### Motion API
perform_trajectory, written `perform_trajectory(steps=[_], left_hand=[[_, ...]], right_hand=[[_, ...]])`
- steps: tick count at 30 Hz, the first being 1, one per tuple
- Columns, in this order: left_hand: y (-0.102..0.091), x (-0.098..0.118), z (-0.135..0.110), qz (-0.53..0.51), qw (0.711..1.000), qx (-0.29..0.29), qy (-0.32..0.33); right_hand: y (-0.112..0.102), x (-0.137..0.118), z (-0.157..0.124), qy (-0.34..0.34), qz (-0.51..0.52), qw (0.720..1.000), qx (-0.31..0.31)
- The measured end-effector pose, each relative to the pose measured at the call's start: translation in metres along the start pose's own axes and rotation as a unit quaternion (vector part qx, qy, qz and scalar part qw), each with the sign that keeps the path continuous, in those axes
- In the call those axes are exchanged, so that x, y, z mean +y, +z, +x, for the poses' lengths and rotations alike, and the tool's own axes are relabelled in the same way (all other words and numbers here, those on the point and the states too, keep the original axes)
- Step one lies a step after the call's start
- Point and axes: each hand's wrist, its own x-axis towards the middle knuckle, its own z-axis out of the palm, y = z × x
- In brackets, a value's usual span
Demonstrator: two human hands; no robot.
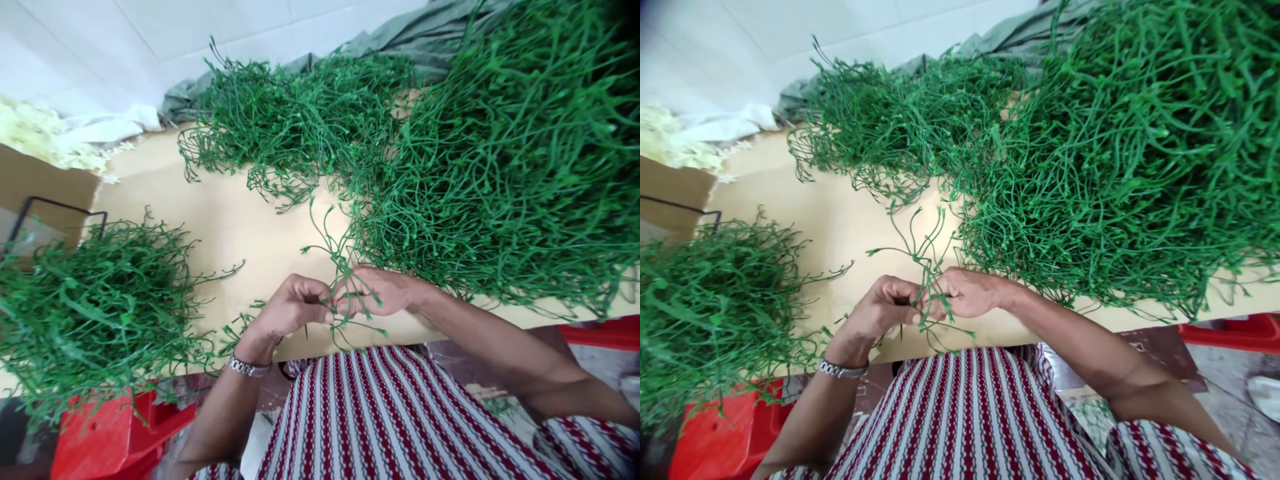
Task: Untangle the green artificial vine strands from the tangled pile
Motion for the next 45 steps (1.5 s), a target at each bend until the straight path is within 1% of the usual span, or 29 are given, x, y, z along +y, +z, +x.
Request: perform_trajectory(steps=[2, 4, 6, 9, 13, 15, 18, 21, 23, 25, 26, 27, 28, 31, 32, 33, 35, 37, 40, 42, 44, 45], left_hand=[[0.003, -0.001, 0.000, -0.036, 0.999, 0.003, 0.002], [0.006, -0.001, 0.000, -0.059, 0.998, 0.011, 0.003], [0.007, -0.001, -0.001, -0.083, 0.996, 0.016, 0.006], [0.009, -0.002, -0.002, -0.115, 0.993, 0.023, 0.016], [0.011, -0.004, -0.001, -0.150, 0.988, 0.030, 0.021], [0.012, -0.004, -0.001, -0.169, 0.985, 0.028, 0.027], [0.013, -0.003, 0.001, -0.187, 0.981, 0.018, 0.043], [0.014, -0.005, 0.003, -0.201, 0.977, -0.001, 0.066], [0.014, -0.011, 0.004, -0.215, 0.973, -0.016, 0.085], [0.014, -0.017, 0.004, -0.219, 0.970, -0.044, 0.099], [0.014, -0.019, 0.004, -0.215, 0.970, -0.050, 0.104], [0.012, -0.019, 0.003, -0.208, 0.971, -0.046, 0.111], [0.011, -0.018, 0.003, -0.196, 0.973, -0.027, 0.119], [0.002, -0.006, 0.002, -0.131, 0.976, 0.086, 0.150], [-0.001, -0.002, 0.002, -0.102, 0.978, 0.108, 0.145], [-0.003, 0.003, 0.003, -0.084, 0.979, 0.127, 0.139], [-0.006, 0.007, 0.003, -0.069, 0.979, 0.151, 0.122], [-0.008, 0.006, 0.005, -0.074, 0.978, 0.161, 0.111], [-0.007, 0.001, 0.009, -0.088, 0.981, 0.139, 0.104], [-0.005, -0.002, 0.011, -0.123, 0.979, 0.125, 0.101], [-0.002, -0.002, 0.014, -0.167, 0.972, 0.134, 0.099], [0.000, -0.002, 0.015, -0.187, 0.967, 0.145, 0.099]], right_hand=[[0.002, 0.004, -0.001, -0.017, 0.044, 0.999, 0.013], [0.005, 0.007, -0.002, -0.019, 0.080, 0.996, 0.025], [0.009, 0.010, -0.004, -0.006, 0.124, 0.991, 0.041], [0.015, 0.012, -0.005, 0.006, 0.178, 0.981, 0.081], [0.024, 0.010, -0.007, 0.025, 0.249, 0.962, 0.113], [0.028, 0.009, -0.007, 0.031, 0.281, 0.949, 0.139], [0.035, 0.006, -0.006, 0.009, 0.313, 0.932, 0.183], [0.040, 0.004, -0.004, 0.003, 0.331, 0.920, 0.209], [0.039, 0.000, -0.003, 0.013, 0.360, 0.903, 0.235], [0.033, -0.004, -0.002, 0.009, 0.387, 0.873, 0.297], [0.029, -0.006, -0.002, 0.001, 0.393, 0.857, 0.332], [0.025, -0.007, -0.002, -0.011, 0.391, 0.847, 0.359], [0.021, -0.006, -0.003, -0.020, 0.382, 0.847, 0.368], [0.010, 0.000, -0.007, -0.010, 0.324, 0.876, 0.357], [0.007, 0.003, -0.010, -0.002, 0.287, 0.884, 0.369], [0.003, 0.004, -0.014, 0.003, 0.240, 0.888, 0.393], [-0.005, 0.002, -0.023, 0.006, 0.120, 0.896, 0.427], [-0.011, -0.007, -0.030, 0.005, -0.003, 0.905, 0.425], [-0.010, -0.023, -0.031, 0.007, -0.133, 0.912, 0.387], [-0.002, -0.028, -0.023, 0.024, -0.169, 0.923, 0.345], [0.008, -0.024, -0.011, 0.051, -0.165, 0.935, 0.310], [0.013, -0.021, -0.005, 0.060, -0.154, 0.938, 0.306]])
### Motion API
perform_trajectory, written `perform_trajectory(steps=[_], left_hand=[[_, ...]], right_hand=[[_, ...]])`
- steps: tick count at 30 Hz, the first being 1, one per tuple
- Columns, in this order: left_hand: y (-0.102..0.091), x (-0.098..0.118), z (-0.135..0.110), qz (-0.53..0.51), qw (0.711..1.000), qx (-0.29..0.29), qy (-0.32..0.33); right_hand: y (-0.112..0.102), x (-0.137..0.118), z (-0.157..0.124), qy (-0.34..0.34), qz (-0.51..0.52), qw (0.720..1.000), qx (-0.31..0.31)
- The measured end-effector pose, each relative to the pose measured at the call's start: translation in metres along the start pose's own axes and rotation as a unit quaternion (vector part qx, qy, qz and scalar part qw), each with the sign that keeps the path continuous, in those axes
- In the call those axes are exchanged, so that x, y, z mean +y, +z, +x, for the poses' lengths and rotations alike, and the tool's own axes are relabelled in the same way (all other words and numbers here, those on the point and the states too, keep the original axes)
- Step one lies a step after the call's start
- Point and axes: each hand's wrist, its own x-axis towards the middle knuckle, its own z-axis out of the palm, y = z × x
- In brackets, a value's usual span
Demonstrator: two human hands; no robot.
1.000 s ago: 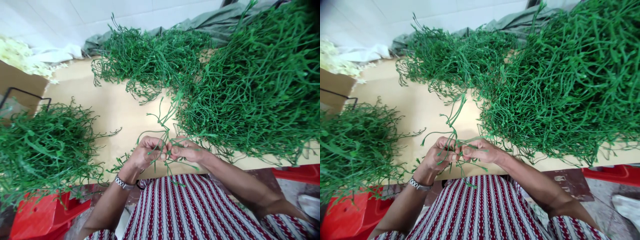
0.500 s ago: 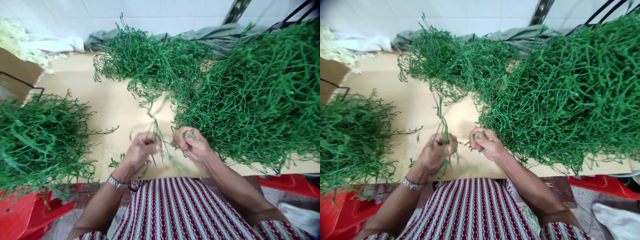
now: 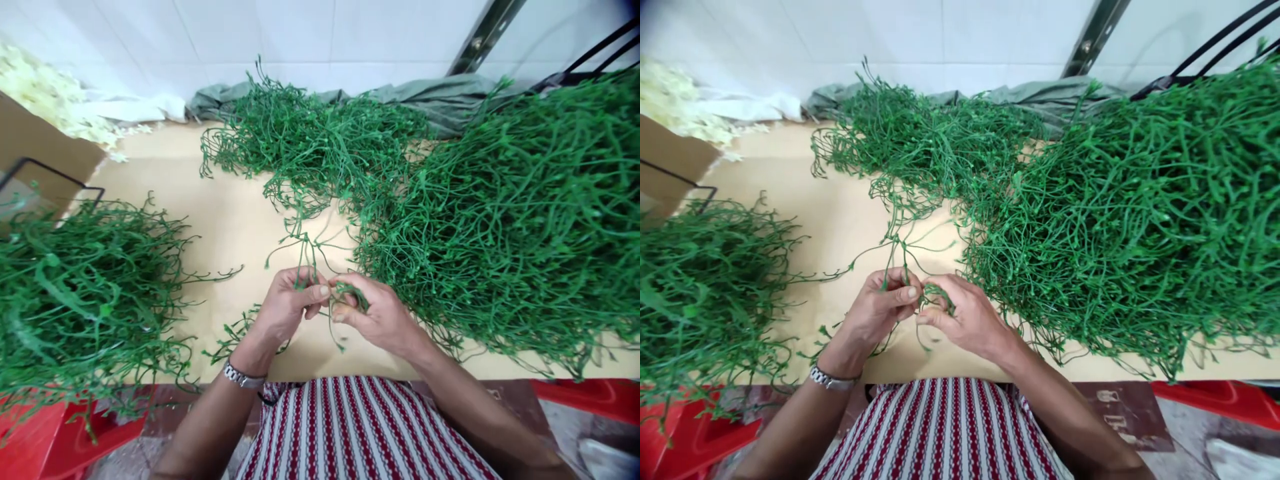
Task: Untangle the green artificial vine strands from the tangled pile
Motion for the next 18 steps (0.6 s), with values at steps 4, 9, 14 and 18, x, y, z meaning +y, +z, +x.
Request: perform_trajectory(steps=[4, 9, 14, 18], left_hand=[[0.009, -0.003, 0.000, -0.056, 0.996, 0.063, 0.017], [0.013, -0.012, -0.001, -0.052, 0.991, 0.102, 0.063], [0.011, -0.020, -0.001, 0.030, 0.980, 0.131, 0.146], [0.014, -0.015, -0.002, -0.020, 0.982, 0.123, 0.140]], right_hand=[[0.024, 0.008, 0.003, 0.015, 0.030, 0.998, 0.045], [0.031, 0.011, 0.001, 0.036, 0.068, 0.994, 0.075], [0.031, 0.011, 0.000, 0.089, 0.073, 0.990, 0.085], [0.029, 0.012, 0.001, 0.076, 0.046, 0.994, 0.070]])
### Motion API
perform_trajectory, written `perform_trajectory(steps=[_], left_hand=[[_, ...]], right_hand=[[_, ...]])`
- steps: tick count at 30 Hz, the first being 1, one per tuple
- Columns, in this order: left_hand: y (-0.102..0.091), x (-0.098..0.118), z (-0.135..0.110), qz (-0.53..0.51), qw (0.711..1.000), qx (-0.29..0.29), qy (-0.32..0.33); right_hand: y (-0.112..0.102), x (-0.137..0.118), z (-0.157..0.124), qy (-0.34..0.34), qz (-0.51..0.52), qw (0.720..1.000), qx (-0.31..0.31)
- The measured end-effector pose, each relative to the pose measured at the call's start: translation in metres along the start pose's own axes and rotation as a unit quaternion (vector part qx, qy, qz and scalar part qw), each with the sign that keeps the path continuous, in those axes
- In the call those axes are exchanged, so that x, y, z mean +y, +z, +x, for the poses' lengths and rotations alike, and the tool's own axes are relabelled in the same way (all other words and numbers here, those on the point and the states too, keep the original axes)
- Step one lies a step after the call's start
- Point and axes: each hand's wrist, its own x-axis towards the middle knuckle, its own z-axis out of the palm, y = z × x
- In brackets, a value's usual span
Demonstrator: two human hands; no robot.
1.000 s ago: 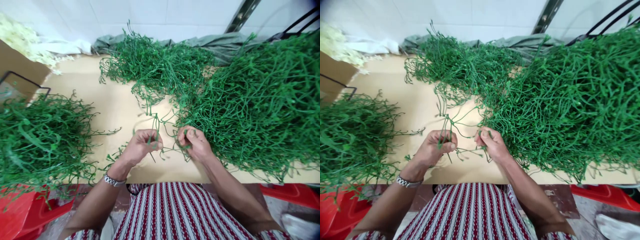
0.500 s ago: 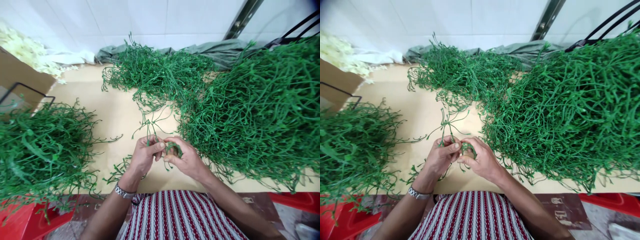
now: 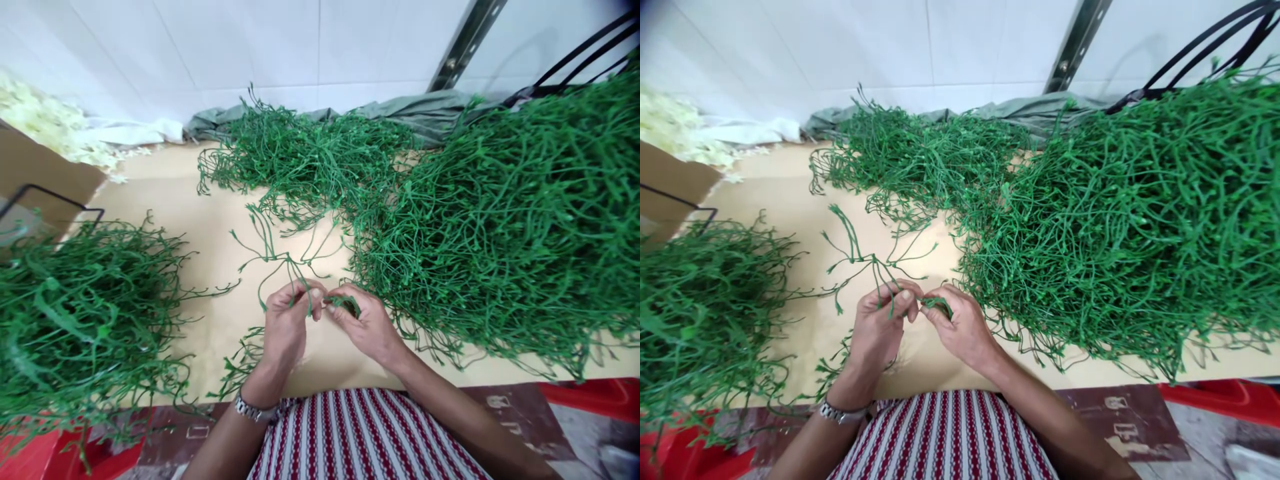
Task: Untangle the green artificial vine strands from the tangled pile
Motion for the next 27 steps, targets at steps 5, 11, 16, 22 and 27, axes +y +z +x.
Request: perform_trajectory(steps=[5, 11, 16, 22, 27], left_hand=[[0.001, 0.006, 0.003, -0.111, 0.985, -0.063, -0.118], [-0.003, 0.007, 0.004, -0.135, 0.961, -0.084, -0.228], [-0.009, 0.014, 0.005, -0.114, 0.962, -0.085, -0.234], [-0.014, 0.019, 0.002, 0.056, 0.982, -0.049, -0.172], [-0.012, 0.014, 0.002, 0.240, 0.969, -0.033, -0.055]], right_hand=[[-0.003, 0.001, 0.000, 0.022, 0.049, 0.998, -0.043], [-0.010, 0.002, 0.003, -0.063, 0.094, 0.979, -0.170], [-0.022, -0.003, 0.006, -0.177, 0.131, 0.934, -0.281], [-0.056, -0.016, 0.002, -0.163, -0.074, 0.971, -0.161], [-0.081, -0.017, -0.008, -0.150, -0.146, 0.974, -0.090]])
